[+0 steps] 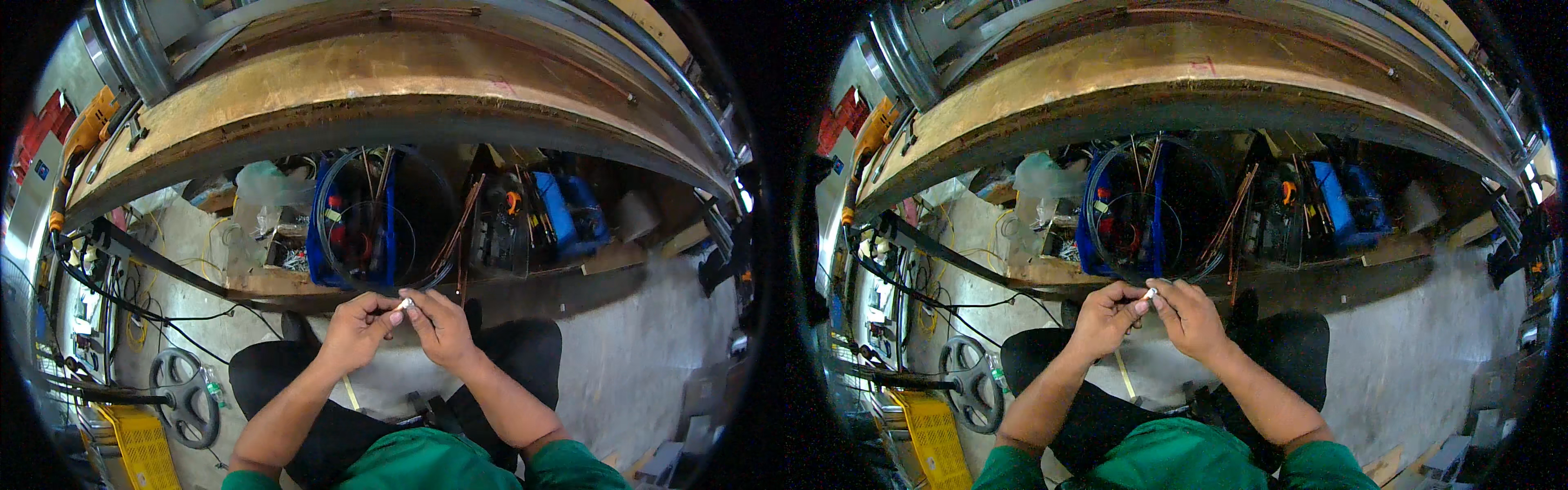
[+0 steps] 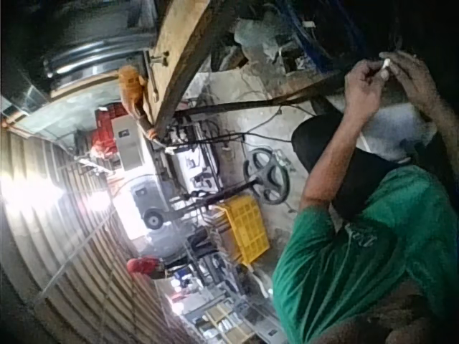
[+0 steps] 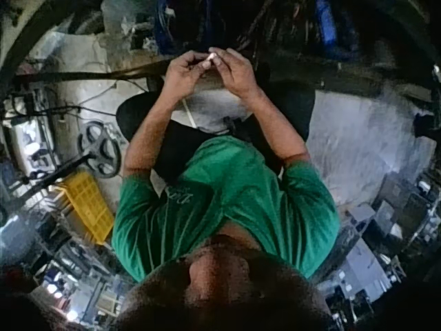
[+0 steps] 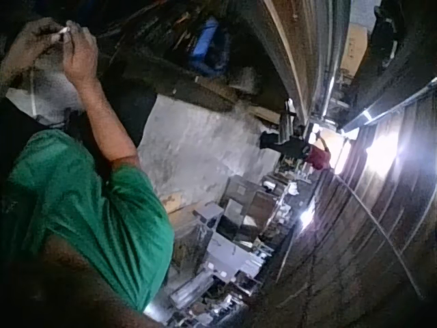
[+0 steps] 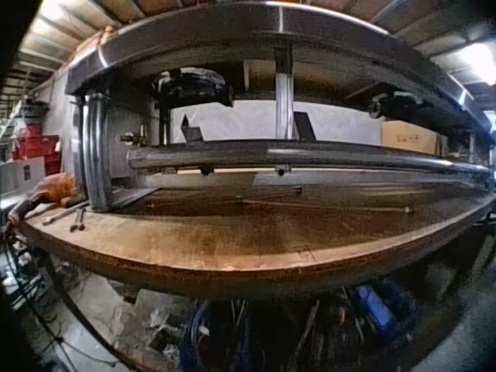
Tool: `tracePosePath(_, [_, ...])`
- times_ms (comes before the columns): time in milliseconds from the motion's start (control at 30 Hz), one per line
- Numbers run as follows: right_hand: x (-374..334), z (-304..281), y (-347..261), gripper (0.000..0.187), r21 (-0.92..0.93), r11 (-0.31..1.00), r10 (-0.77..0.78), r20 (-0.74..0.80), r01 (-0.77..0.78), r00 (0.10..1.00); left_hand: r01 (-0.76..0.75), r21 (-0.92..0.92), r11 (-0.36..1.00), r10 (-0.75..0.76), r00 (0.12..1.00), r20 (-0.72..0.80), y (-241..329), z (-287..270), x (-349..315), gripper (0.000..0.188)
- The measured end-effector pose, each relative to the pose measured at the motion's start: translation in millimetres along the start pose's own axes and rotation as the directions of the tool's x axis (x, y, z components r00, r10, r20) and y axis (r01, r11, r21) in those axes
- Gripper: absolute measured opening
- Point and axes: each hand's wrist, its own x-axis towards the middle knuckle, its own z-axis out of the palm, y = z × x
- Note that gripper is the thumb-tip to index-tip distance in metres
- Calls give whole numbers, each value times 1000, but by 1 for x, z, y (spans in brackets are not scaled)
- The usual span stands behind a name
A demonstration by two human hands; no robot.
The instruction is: The person sits on the floor and wraps white tape around the ends of several copper pipes. They repeatedly pick up a pipe, apply tape, and place it on the workbench.
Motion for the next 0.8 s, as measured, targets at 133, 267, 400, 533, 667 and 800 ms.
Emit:
tracePosePath(133, [1,-1,4,28,-26,999,-36,-27,35,999,73,-85,994,-71,997,27,9,2,1,20])
tracePosePath(267, [1,-1,4,28,-68,996,-64,-35,62,997,76,-145,986,-67,996,65,1,1,5,17])
tracePosePath(400, [2,0,5,27,-84,995,-54,-41,50,998,109,-58,992,-108,994,20,-7,0,10,18])
tracePosePath(533, [4,-1,7,27,-33,999,-8,-32,7,999,-190,310,932,226,970,-85,-16,2,12,16])
tracePosePath(667, [4,-1,8,27,60,998,-5,-48,8,999,72,185,980,-62,996,-59,-9,0,10,16])
tracePosePath(800, [3,0,10,27,87,996,11,-38,-7,999,108,-91,990,-115,991,-72,-4,7,8,21])
